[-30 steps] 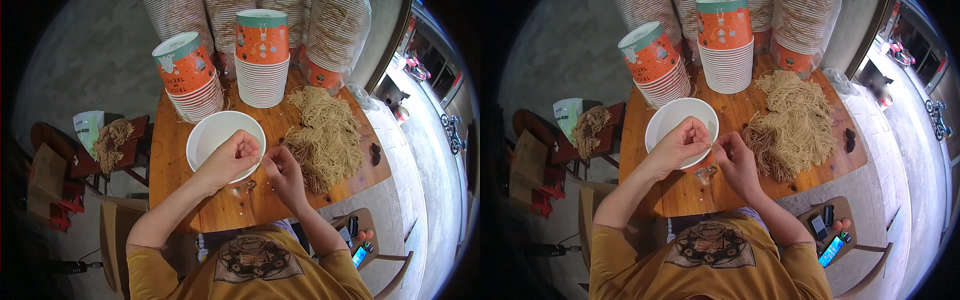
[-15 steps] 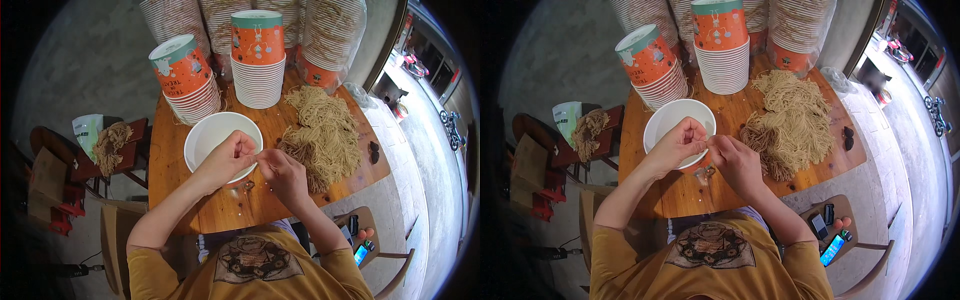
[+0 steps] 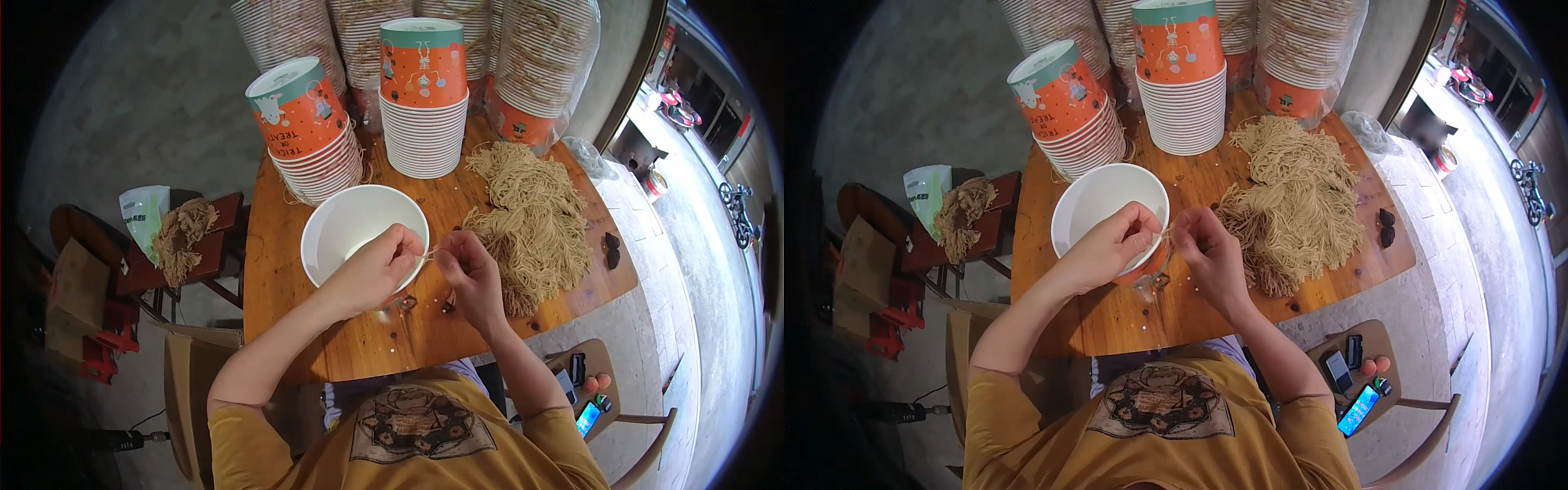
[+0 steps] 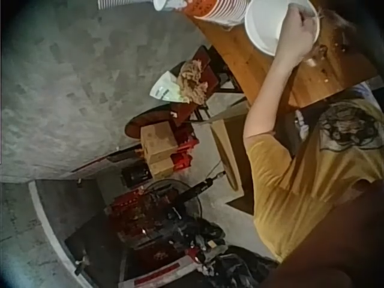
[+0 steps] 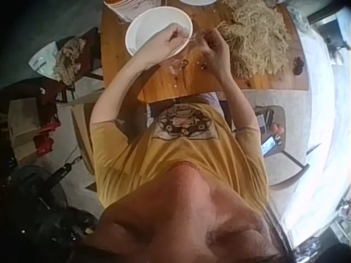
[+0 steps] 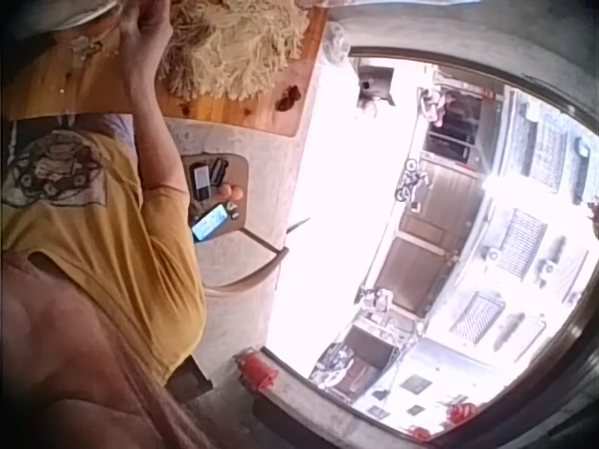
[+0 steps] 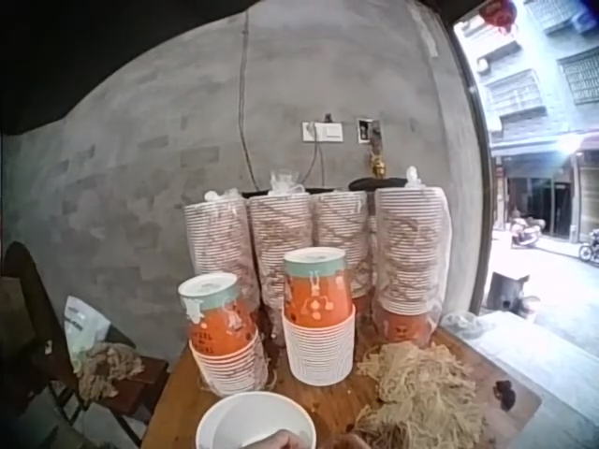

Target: Tying knots in pieces of string and placing them into paper cups.

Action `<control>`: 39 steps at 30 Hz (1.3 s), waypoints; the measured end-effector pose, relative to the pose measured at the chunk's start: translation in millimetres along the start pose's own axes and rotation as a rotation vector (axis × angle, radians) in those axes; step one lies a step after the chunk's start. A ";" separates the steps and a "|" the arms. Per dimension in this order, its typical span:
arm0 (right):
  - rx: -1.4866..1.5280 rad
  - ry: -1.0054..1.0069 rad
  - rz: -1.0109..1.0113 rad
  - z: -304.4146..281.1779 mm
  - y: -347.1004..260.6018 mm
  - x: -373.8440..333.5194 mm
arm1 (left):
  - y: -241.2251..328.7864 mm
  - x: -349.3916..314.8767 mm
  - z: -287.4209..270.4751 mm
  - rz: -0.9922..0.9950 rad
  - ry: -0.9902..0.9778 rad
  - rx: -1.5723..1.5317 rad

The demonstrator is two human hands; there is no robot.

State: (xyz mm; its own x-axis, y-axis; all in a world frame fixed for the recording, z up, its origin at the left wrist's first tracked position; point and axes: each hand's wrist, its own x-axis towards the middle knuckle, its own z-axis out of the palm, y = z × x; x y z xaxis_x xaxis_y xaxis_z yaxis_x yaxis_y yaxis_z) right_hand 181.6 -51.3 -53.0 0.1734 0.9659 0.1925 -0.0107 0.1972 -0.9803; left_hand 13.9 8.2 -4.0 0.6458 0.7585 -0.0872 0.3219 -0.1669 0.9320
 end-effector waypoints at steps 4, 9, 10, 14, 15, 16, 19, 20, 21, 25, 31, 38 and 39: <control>-0.041 -0.011 -0.030 -0.7 6.4 0.1 | 2.5 -0.7 -0.2 0.091 0.024 0.163; -0.040 -0.105 -0.053 2.6 -0.2 -1.9 | -5.5 0.0 2.5 0.220 0.095 0.240; -0.041 -0.104 -0.053 2.9 -2.9 -3.1 | -1.0 -0.9 3.3 0.146 0.087 0.167; -0.387 -0.057 -0.115 5.3 -19.0 -8.4 | 1.4 -0.9 3.6 0.036 0.062 0.024; -0.595 -0.030 -0.153 6.4 -21.6 -9.0 | 2.7 -1.4 3.4 0.035 0.061 0.023; -0.595 -0.029 -0.152 8.3 -21.7 -9.2 | 5.0 -2.3 3.1 0.004 0.068 0.028; -0.694 0.077 -0.229 13.2 -21.5 -9.7 | 5.6 -2.7 2.7 -0.017 0.079 0.054; -0.704 0.098 -0.239 13.7 -20.9 -9.6 | 5.5 -2.7 2.5 -0.007 0.085 0.074; -0.714 0.119 -0.249 13.8 -20.7 -9.7 | 6.3 -3.2 2.9 -0.006 0.084 0.074; -0.732 0.102 -0.247 12.9 -21.9 -8.2 | 6.9 -5.7 3.2 0.006 0.107 0.106; -0.537 0.040 -0.037 9.4 -17.8 -10.4 | -1.1 -4.4 0.9 0.103 0.142 0.142; 0.028 -0.095 0.246 5.4 -18.4 -12.6 | -0.7 -3.6 0.1 0.119 0.121 0.171; 0.076 -0.130 0.280 5.2 -19.3 -12.8 | 0.1 -4.1 0.1 0.119 0.121 0.171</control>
State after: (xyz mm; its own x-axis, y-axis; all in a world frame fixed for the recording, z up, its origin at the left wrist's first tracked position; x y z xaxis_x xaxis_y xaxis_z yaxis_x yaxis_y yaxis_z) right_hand 174.5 -66.6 -36.3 0.0257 0.9968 -0.0760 -0.1151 -0.0725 -0.9907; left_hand 11.4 5.0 -3.6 0.6018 0.7954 0.0720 0.3677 -0.3560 0.8591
